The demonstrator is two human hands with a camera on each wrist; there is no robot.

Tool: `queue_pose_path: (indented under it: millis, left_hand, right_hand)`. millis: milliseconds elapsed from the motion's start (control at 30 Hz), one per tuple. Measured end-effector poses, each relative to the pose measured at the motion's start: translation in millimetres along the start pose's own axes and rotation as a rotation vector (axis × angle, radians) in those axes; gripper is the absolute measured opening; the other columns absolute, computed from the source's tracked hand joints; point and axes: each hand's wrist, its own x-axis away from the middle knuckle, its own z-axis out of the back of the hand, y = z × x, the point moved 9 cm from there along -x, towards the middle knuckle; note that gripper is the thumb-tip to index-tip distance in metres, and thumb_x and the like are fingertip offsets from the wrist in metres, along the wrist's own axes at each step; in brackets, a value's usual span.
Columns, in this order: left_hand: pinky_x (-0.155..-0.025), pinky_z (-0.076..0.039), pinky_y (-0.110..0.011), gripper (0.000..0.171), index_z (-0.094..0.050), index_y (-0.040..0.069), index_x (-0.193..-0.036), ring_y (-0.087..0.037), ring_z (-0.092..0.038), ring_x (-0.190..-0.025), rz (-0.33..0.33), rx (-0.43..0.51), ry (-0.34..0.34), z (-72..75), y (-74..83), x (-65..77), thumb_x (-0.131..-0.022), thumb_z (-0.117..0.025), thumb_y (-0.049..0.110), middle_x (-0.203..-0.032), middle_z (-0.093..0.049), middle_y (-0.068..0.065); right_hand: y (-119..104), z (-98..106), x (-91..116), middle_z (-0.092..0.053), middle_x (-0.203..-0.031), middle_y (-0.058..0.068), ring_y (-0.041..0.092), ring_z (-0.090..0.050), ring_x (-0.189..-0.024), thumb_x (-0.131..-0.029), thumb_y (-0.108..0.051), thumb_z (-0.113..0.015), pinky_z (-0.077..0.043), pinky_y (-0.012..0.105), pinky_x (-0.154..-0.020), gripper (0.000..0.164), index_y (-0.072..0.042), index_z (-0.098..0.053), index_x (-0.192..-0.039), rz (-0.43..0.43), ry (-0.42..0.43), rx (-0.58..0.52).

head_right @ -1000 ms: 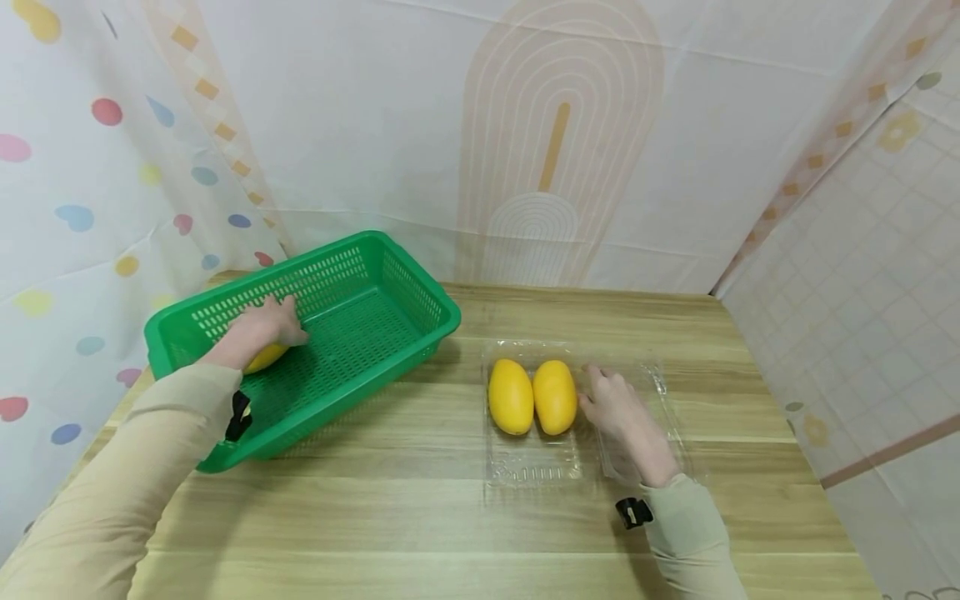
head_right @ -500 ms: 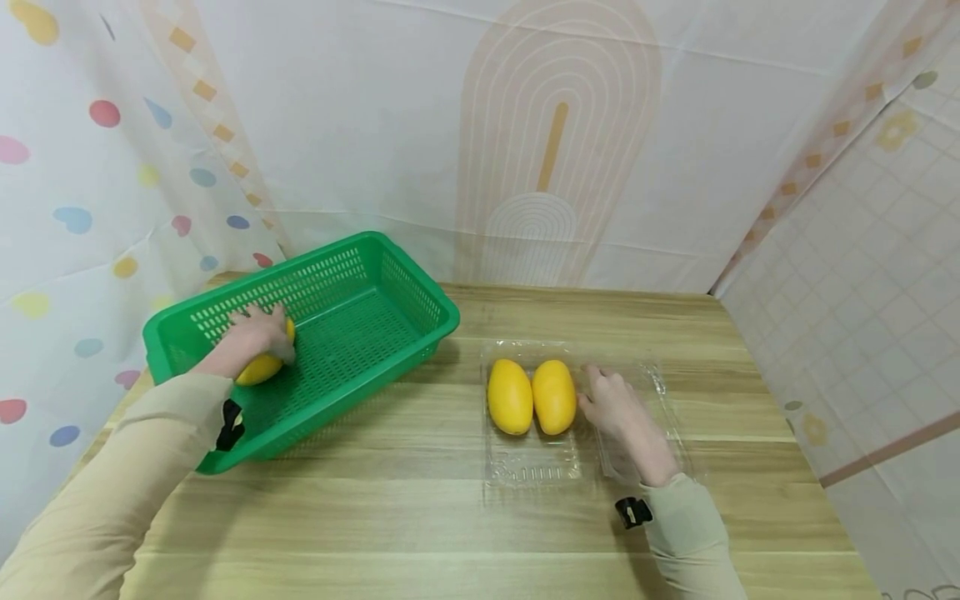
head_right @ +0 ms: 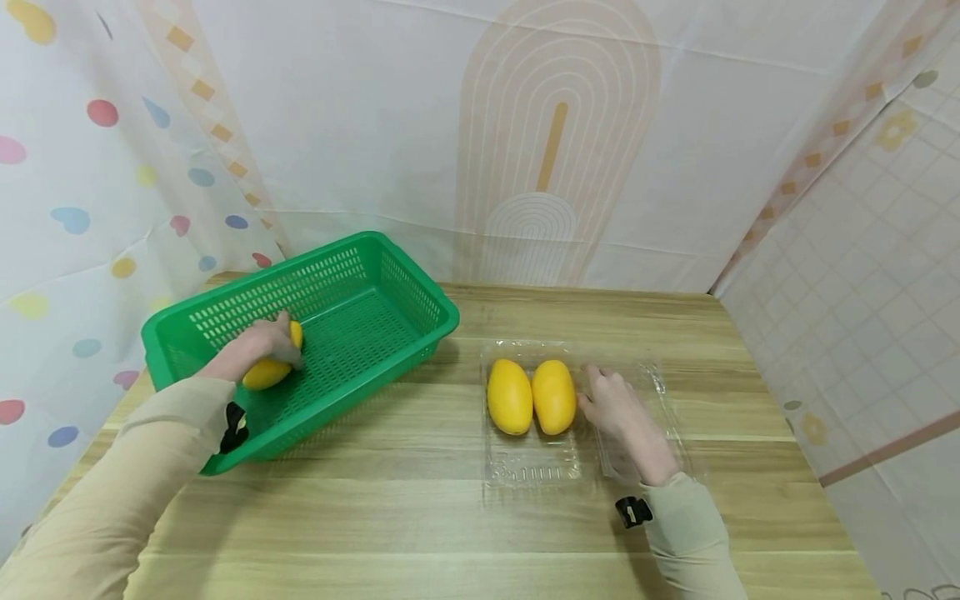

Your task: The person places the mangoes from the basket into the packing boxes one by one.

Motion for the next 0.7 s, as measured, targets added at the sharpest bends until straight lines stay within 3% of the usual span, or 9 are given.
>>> queue_pose_path:
  millis: [233,400,700]
  left_hand:
    - [-0.092,-0.042,-0.059,0.096,0.006,-0.007,-0.147,-0.052,-0.041,-0.114,-0.099,0.027,0.024,0.8,9.7,2.5,-0.089,-0.059,0.032,-0.136,-0.022,-0.047]
    - [-0.085,-0.045,-0.056,0.089,-0.007,-0.004,-0.148,-0.046,-0.050,-0.104,-0.192,-0.012,0.155,13.3,24.3,5.4,-0.088,-0.061,0.033,-0.128,-0.037,-0.042]
    - [-0.076,-0.048,-0.057,0.086,-0.019,0.003,-0.148,-0.049,-0.052,-0.102,-0.296,-0.105,0.379,38.6,57.4,22.0,-0.084,-0.066,0.035,-0.126,-0.042,-0.036]
  right_hand:
    - [0,-1,0,-0.065,-0.087,0.019,0.022,-0.060,-0.067,-0.088,-0.008,-0.059,-0.050,0.035,-0.058,0.043,0.011,-0.049,-0.125,0.001,-0.006,0.004]
    - [1,0,0,-0.065,-0.088,0.020,0.022,-0.061,-0.068,-0.088,-0.008,-0.059,-0.050,0.035,-0.058,0.042,0.011,-0.049,-0.125,0.001,0.000,0.008]
    - [-1,1,0,-0.065,-0.088,0.020,0.022,-0.061,-0.068,-0.088,-0.008,-0.058,-0.050,0.035,-0.058,0.042,0.012,-0.049,-0.125,0.004,-0.005,0.005]
